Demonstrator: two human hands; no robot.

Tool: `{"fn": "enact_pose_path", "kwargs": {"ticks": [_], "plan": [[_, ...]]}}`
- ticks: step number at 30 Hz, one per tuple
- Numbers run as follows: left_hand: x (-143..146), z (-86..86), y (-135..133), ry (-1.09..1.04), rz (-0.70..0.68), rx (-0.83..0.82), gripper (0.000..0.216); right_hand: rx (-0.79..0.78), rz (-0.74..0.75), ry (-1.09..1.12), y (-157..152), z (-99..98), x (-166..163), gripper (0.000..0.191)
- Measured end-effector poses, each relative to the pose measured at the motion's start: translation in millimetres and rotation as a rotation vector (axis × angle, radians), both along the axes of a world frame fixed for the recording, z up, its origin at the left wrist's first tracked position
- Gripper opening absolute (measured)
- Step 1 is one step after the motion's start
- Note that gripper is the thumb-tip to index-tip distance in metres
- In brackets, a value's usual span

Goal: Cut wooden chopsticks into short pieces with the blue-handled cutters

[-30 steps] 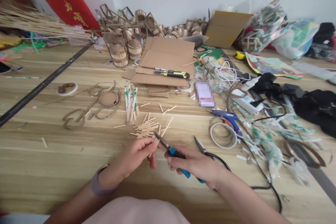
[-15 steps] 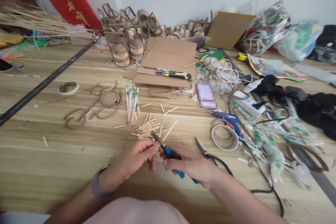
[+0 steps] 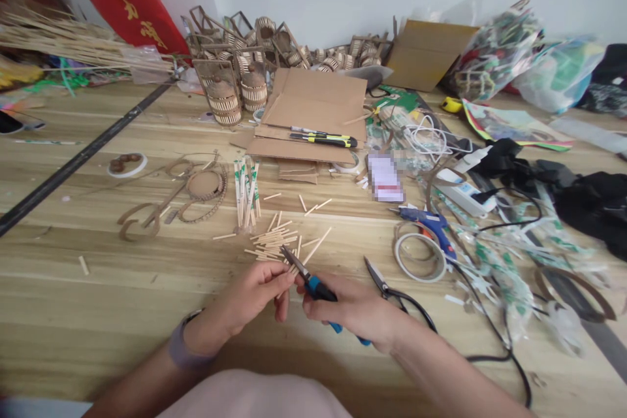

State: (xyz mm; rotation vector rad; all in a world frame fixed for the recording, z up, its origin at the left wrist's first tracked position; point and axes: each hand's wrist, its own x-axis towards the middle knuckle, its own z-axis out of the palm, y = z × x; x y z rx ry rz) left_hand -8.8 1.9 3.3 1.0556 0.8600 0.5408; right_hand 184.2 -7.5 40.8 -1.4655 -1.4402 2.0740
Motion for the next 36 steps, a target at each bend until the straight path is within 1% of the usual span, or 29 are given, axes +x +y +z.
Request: {"fn": "enact_pose_path", "kwargs": {"ticks": [5, 8, 13, 15, 17, 21, 24, 31, 36], "plan": [[0.1, 0.6, 0.6, 0.020, -0.010, 0.014, 0.045, 0.019, -0.003, -0.019, -0.7, -0.9, -2.3, 0.024], [0.1, 1.5, 0.5, 0.028, -0.008, 0.013, 0.047, 0.045, 0.001, -0.058, -1.7, -6.0, -2.9, 0.021], [-0.2, 1.7, -0.1, 0.025, -0.012, 0.003, 0.049, 0.135, 0.009, -0.114, -4.5, -18.4, -3.5, 0.018], [-0.3, 1.0, 0.2, 0.029, -0.025, -0.002, 0.050, 0.179, 0.026, -0.124, -5.1, -19.8, -4.1, 0.014], [-0.7, -0.2, 1.0, 0.038, -0.049, 0.003, 0.051, 0.202, 0.042, -0.134, -5.0, -19.2, -4.9, 0.013], [-2.9, -1.3, 2.5, 0.070, -0.082, 0.026, 0.047, 0.175, 0.045, -0.133, -3.7, -16.7, -5.6, 0.019], [-4.7, 1.3, 2.6, 0.085, -0.085, 0.042, 0.044, 0.154, 0.023, -0.083, -3.4, -13.6, -4.3, 0.020], [-2.3, 6.8, -0.1, 0.055, -0.066, -0.048, 0.049, -0.005, -0.048, 0.038, -5.5, 1.0, -0.7, 0.025], [-1.2, 8.0, -0.4, 0.079, -0.051, -0.023, 0.047, -0.026, -0.060, 0.010, -6.0, 2.0, -3.1, 0.026]]}}
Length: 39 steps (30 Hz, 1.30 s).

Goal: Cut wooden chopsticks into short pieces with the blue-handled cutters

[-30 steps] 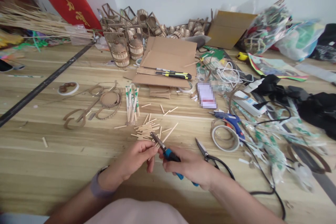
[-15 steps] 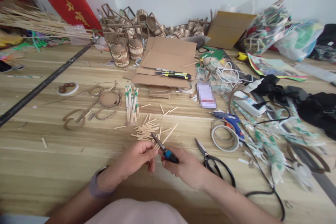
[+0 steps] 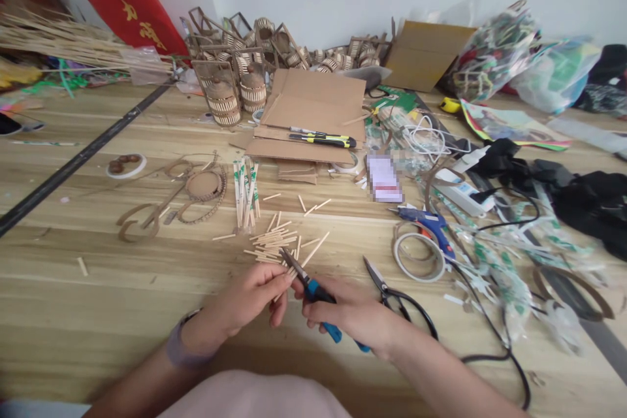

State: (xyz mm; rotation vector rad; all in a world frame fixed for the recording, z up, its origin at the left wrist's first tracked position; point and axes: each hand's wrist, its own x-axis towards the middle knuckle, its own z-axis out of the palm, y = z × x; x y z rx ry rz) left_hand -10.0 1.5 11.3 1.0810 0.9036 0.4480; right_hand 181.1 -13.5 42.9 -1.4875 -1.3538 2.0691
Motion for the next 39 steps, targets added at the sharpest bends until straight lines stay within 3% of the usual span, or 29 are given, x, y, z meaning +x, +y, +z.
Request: {"fn": "enact_pose_path", "kwargs": {"ticks": [8, 20, 32, 36, 39], "plan": [[-0.4, -1.1, 0.3, 0.004, 0.009, 0.000, 0.045, 0.026, 0.049, -0.038, 0.2, -2.6, -0.2, 0.024], [-1.1, -1.1, 1.0, -0.051, 0.027, -0.012, 0.048, -0.008, -0.026, 0.001, -0.9, 2.8, -4.1, 0.020], [-1.9, -4.6, 0.3, -0.019, 0.033, 0.041, 0.044, 0.128, 0.010, -0.089, -4.1, -26.0, -8.9, 0.013], [-1.2, -3.7, -0.7, -0.003, 0.031, 0.080, 0.039, 0.210, 0.053, -0.100, -1.7, -18.6, -8.9, 0.014], [-2.7, -2.4, 0.2, 0.001, 0.066, 0.118, 0.038, 0.248, 0.063, -0.082, -0.2, -7.9, -3.7, 0.024]]}}
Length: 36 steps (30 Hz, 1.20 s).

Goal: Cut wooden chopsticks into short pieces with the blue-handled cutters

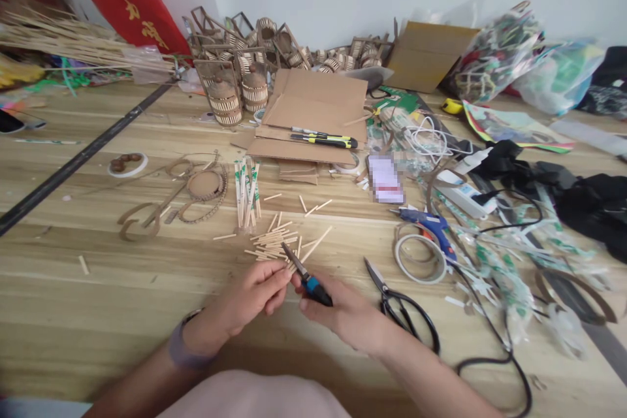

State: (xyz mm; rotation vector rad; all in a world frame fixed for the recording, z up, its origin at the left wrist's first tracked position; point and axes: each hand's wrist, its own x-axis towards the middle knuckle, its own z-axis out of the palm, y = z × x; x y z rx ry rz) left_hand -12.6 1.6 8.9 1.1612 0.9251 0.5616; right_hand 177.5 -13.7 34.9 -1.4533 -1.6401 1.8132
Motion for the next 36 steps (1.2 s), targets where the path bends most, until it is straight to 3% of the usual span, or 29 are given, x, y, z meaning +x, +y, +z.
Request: {"fn": "enact_pose_path", "kwargs": {"ticks": [4, 8, 11, 16, 26, 30, 36], "plan": [[-5.9, 0.2, 5.3, 0.022, 0.104, 0.081, 0.039, 0.121, -0.021, -0.150, 0.1, 5.5, 13.5, 0.030], [-8.2, 1.7, 7.7, 0.196, 0.057, 0.141, 0.037, 0.618, -0.195, -0.441, 1.9, -2.4, 20.3, 0.018], [-5.2, 3.2, 4.5, 0.332, -0.071, 0.301, 0.030, 0.899, -0.130, -0.420, 7.0, -12.8, 16.2, 0.015], [0.9, -1.4, -1.2, 0.584, -0.113, 0.526, 0.024, 0.980, -0.028, -0.501, 16.9, -31.9, 7.0, 0.014], [8.2, -12.6, -7.6, 0.957, -0.110, 0.819, 0.032, 1.023, -0.062, -0.859, 10.6, -44.2, -16.3, 0.004], [6.3, -10.9, -6.8, 0.861, -0.040, 0.690, 0.031, 0.947, -0.102, -0.819, 15.6, -41.3, -17.9, 0.006], [-3.6, -1.6, 3.7, 0.042, -0.044, 0.083, 0.037, 0.667, -0.085, -0.321, 25.6, -9.2, 15.8, 0.015]]}}
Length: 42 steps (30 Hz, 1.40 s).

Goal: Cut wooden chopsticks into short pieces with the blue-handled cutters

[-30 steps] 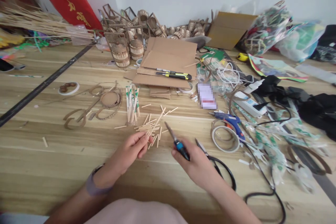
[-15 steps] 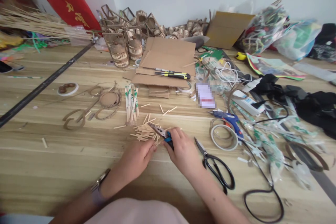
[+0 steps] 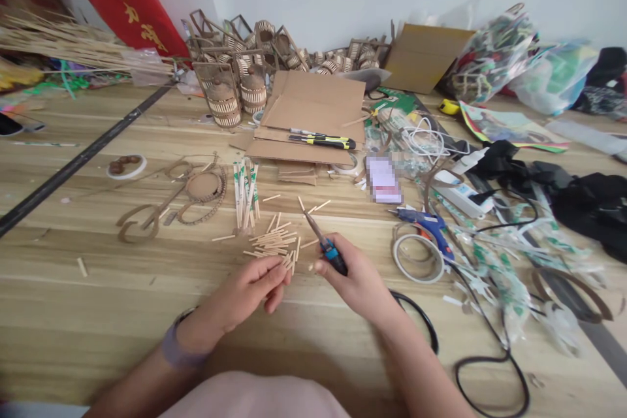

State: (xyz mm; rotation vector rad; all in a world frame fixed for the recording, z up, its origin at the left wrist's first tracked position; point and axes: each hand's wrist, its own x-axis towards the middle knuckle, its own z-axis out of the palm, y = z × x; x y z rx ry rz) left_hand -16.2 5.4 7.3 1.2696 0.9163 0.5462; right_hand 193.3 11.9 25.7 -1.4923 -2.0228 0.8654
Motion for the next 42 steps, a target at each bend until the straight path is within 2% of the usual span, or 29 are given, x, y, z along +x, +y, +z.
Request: {"fn": "enact_pose_path", "kwargs": {"ticks": [4, 8, 11, 17, 21, 26, 28, 32, 38, 42], "plan": [[6.1, -4.3, 1.4, -0.083, 0.088, -0.155, 0.042, 0.029, 0.043, -0.021, -6.9, 11.0, -4.0, 0.012], [12.9, -9.3, -0.2, -0.107, 0.084, -0.184, 0.044, 0.117, 0.147, -0.083, -14.3, 1.6, -21.9, 0.018], [14.1, -11.5, -1.4, -0.106, 0.109, -0.202, 0.040, 0.160, 0.150, -0.098, -17.0, -8.9, -26.0, 0.031], [10.9, -14.4, -1.2, -0.117, 0.057, -0.263, 0.043, 0.061, 0.138, -0.070, -17.1, -13.9, -22.7, 0.055], [10.3, -15.4, -1.0, -0.137, 0.014, -0.311, 0.048, -0.005, 0.117, -0.036, -15.5, -12.3, -25.3, 0.056], [14.0, -12.2, -0.7, -0.161, 0.206, -0.230, 0.031, 0.216, 0.076, 0.002, -21.7, -19.6, -36.7, 0.065], [15.0, -9.9, -0.6, -0.175, 0.247, -0.204, 0.025, 0.250, 0.041, -0.013, -25.0, -23.7, -42.0, 0.070], [15.8, -9.0, -1.6, -0.169, 0.235, -0.149, 0.018, 0.265, 0.008, -0.021, -26.3, -28.1, -47.4, 0.066], [16.6, -11.7, -3.8, -0.112, 0.249, -0.161, 0.022, 0.246, -0.021, -0.027, -23.1, -30.8, -45.7, 0.064], [13.8, -8.5, -3.0, -0.163, 0.225, -0.169, 0.033, 0.209, -0.008, 0.033, -23.6, -20.8, -36.6, 0.059]]}}
